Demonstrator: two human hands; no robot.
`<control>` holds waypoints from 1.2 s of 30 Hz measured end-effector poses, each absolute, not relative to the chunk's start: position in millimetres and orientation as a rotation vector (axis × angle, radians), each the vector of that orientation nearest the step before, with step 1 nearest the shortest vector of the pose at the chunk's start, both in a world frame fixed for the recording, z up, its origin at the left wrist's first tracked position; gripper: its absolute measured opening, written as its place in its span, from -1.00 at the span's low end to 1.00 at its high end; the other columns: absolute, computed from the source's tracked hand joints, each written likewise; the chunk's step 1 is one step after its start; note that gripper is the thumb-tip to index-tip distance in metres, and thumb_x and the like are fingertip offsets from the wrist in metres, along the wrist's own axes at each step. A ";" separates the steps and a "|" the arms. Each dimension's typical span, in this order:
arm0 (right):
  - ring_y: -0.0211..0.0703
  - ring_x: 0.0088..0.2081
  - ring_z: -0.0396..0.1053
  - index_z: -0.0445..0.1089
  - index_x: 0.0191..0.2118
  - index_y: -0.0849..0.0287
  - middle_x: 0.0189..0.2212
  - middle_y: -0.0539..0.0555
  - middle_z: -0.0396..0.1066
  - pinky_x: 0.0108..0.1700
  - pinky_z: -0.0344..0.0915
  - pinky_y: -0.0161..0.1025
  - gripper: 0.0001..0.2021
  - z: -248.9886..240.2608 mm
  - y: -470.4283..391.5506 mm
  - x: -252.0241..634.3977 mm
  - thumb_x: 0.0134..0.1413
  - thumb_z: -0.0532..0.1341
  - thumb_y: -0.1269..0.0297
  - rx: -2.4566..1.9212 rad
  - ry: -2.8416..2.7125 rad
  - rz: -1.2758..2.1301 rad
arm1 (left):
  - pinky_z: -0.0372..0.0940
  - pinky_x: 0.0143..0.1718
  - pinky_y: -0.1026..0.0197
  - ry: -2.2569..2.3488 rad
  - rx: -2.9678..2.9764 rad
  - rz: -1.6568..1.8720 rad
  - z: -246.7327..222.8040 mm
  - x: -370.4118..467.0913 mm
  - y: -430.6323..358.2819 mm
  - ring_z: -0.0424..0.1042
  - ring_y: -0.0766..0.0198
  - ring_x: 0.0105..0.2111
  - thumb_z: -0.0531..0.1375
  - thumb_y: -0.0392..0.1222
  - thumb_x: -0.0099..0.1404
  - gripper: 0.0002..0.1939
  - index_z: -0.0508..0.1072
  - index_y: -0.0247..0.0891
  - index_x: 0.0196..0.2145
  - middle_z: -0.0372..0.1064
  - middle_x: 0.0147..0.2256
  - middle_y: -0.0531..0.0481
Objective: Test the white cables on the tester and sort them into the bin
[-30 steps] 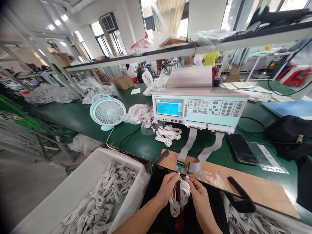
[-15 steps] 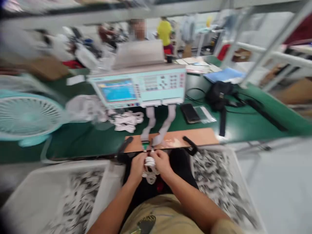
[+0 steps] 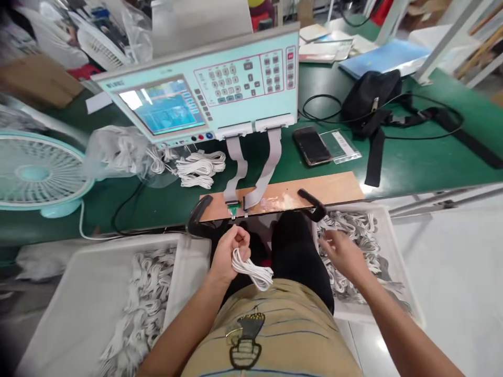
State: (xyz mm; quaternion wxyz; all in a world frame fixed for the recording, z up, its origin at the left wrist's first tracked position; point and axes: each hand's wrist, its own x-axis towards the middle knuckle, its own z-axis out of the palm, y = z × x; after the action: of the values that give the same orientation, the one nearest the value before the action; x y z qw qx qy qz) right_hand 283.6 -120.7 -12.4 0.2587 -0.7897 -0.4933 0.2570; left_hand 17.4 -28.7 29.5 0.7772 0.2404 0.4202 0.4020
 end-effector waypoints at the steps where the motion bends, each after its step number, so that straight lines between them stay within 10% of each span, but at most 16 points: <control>1: -0.04 -0.33 0.35 0.41 -0.22 0.18 -0.34 0.13 0.41 -0.26 0.24 -0.17 -0.68 -9.7 -122.6 270.3 0.00 0.19 0.05 -1.973 -1.348 0.945 | -0.07 -0.78 0.41 0.882 0.503 0.868 29.9 19.7 -29.6 0.00 0.56 -0.80 0.13 0.00 0.15 -0.69 0.27 -0.31 -0.54 0.24 -0.60 0.10; 6: -0.10 -0.27 0.33 0.31 -0.07 0.24 -0.28 0.10 0.37 -0.24 0.27 -0.22 -0.60 14.7 -115.0 190.7 0.08 0.16 0.05 -1.037 -1.206 1.898 | -0.04 -0.76 0.40 0.766 0.597 0.994 30.2 19.3 -35.4 -0.04 0.54 -0.79 0.12 0.00 0.17 -0.70 0.23 -0.27 -0.54 0.14 -0.64 0.17; 16: -0.20 -0.40 0.26 0.27 -0.22 0.19 -0.39 0.04 0.30 -0.35 0.17 -0.31 -0.85 5.8 -100.6 162.7 0.06 0.15 0.32 -1.348 -1.831 1.100 | 0.19 -0.22 0.18 0.840 2.214 0.475 40.2 -23.3 -46.9 0.32 0.25 -0.28 0.05 -0.30 0.24 -0.75 0.41 -0.20 -0.14 0.38 -0.29 -0.06; 29: -0.24 -0.44 0.26 0.18 -0.22 0.18 -0.41 -0.01 0.32 -0.41 0.16 -0.34 -0.79 7.3 -104.7 155.1 -0.01 0.19 0.35 -1.409 -1.740 1.223 | 0.18 -0.16 0.25 0.706 1.961 0.360 25.0 -27.9 -50.4 0.30 0.29 -0.22 -0.03 -0.36 0.26 -0.68 0.36 -0.19 -0.08 0.31 -0.20 -0.06; 36: -0.21 -0.40 0.25 0.33 -0.26 0.16 -0.38 0.03 0.29 -0.39 0.19 -0.32 -0.88 12.3 -98.4 155.2 0.13 0.15 0.24 -1.269 -1.683 1.230 | 0.18 -0.41 0.34 1.050 1.465 0.623 10.4 -21.9 -60.7 0.25 0.37 -0.45 0.11 -0.26 0.17 -0.96 0.34 -0.26 -0.38 0.26 -0.43 0.05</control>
State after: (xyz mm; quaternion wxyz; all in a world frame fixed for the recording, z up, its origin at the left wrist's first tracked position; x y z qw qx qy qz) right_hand 155.2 -98.4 12.3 0.3436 -0.4882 -0.6476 0.4735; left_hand -21.9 -60.7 10.4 0.5787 0.6264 0.4491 0.2664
